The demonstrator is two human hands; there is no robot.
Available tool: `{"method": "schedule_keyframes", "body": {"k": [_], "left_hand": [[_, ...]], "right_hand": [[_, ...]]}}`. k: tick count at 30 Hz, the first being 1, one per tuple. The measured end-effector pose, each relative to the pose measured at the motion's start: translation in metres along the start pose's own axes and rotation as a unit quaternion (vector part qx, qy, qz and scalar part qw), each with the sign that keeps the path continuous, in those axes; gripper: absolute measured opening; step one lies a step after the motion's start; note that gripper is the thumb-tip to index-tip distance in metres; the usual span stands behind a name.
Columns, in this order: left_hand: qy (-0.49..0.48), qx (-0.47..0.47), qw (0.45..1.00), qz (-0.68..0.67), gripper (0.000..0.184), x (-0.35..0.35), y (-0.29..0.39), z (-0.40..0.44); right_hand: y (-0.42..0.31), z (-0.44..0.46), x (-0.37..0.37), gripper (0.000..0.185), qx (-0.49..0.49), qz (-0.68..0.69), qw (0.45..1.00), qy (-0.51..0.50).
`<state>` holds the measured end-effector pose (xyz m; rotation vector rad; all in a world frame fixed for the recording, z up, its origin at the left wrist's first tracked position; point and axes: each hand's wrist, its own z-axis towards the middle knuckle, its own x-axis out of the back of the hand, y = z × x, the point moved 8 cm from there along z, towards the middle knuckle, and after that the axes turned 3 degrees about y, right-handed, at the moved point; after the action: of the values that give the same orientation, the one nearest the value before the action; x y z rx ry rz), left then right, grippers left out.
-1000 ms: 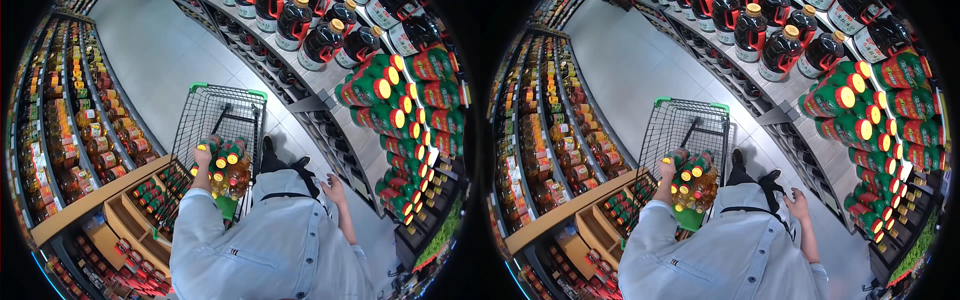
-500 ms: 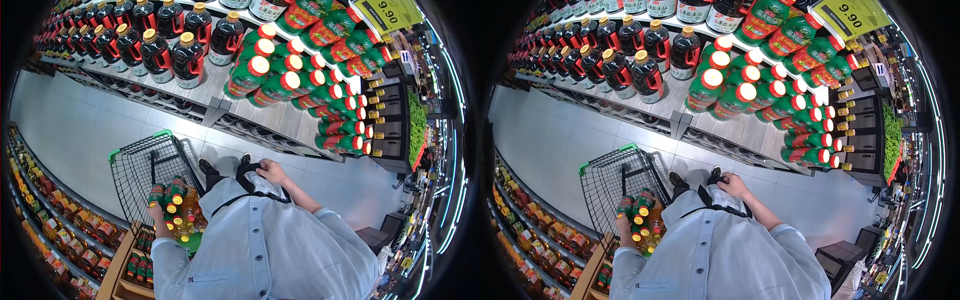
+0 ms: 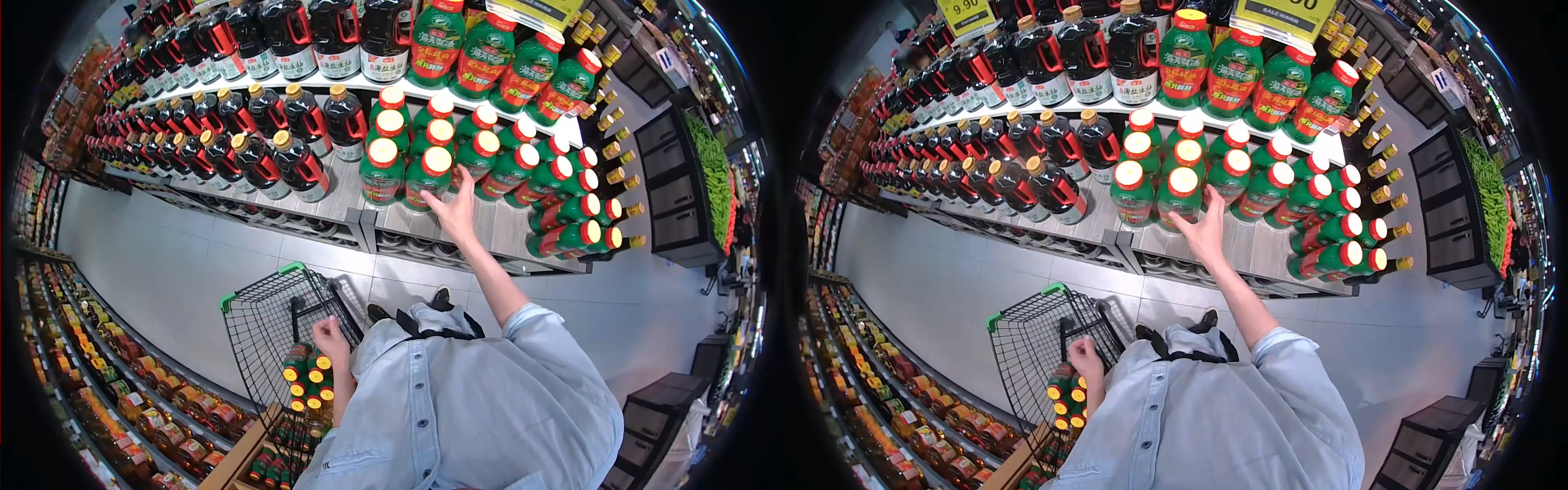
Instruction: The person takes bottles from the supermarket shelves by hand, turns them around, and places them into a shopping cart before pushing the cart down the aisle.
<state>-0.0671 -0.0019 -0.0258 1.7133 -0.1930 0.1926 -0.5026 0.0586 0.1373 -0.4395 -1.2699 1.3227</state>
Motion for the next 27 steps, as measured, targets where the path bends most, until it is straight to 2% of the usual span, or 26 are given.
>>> {"method": "schedule_keyframes", "body": {"k": [4,6,9,11,16,18,19,20,21,22,24,25,27], "left_hand": [[-0.155,0.037,0.987,0.016,0.017,-0.039,0.018,-0.013],[-0.198,0.029,0.980,0.026,0.019,-0.047,0.022,-0.013],[-0.197,0.005,0.980,0.016,0.020,-0.054,0.040,-0.016],[-0.201,-0.002,0.979,0.012,0.019,-0.061,0.047,-0.018],[-0.242,-0.011,0.970,0.016,0.018,-0.091,0.079,-0.023],[-0.253,-0.003,0.967,-0.020,0.024,-0.105,0.076,-0.020],[-0.283,0.074,0.950,-0.105,0.031,-0.117,0.076,-0.022],[-0.309,0.151,0.920,-0.187,0.038,-0.127,0.077,-0.025],[-0.381,0.182,0.879,-0.222,0.051,-0.140,0.074,-0.030],[-0.409,0.221,0.846,-0.261,0.061,-0.149,0.091,-0.044],[-0.427,0.376,0.771,-0.287,0.081,-0.150,0.101,-0.073],[-0.426,0.376,0.772,-0.284,0.081,-0.149,0.121,-0.083],[-0.638,0.323,0.565,-0.411,0.099,-0.160,0.195,-0.132]], "right_hand": [[0.009,0.008,-0.016,0.091,-0.003,-0.011,0.999,-0.035],[0.007,0.013,-0.013,0.084,-0.013,0.007,0.999,-0.029],[0.011,0.011,-0.017,0.077,-0.003,-0.021,0.998,-0.063],[0.013,0.006,-0.017,0.071,-0.004,0.043,0.997,-0.064],[0.000,-0.020,0.005,0.066,-0.019,0.071,0.994,-0.079],[-0.035,-0.027,0.032,0.062,-0.092,0.109,0.982,-0.122],[-0.043,-0.027,0.042,0.062,-0.096,0.109,0.982,-0.123],[-0.049,-0.032,0.042,0.059,-0.121,0.190,0.959,-0.173],[-0.057,-0.037,0.042,0.056,-0.144,0.271,0.926,-0.219],[-0.065,-0.036,0.048,0.056,-0.148,0.273,0.925,-0.219],[-0.084,-0.047,0.039,0.052,-0.217,0.396,0.835,-0.316],[-0.087,-0.052,0.036,0.053,-0.228,0.402,0.819,-0.339],[-0.102,-0.052,0.038,0.053,-0.231,0.406,0.808,-0.360]]}}
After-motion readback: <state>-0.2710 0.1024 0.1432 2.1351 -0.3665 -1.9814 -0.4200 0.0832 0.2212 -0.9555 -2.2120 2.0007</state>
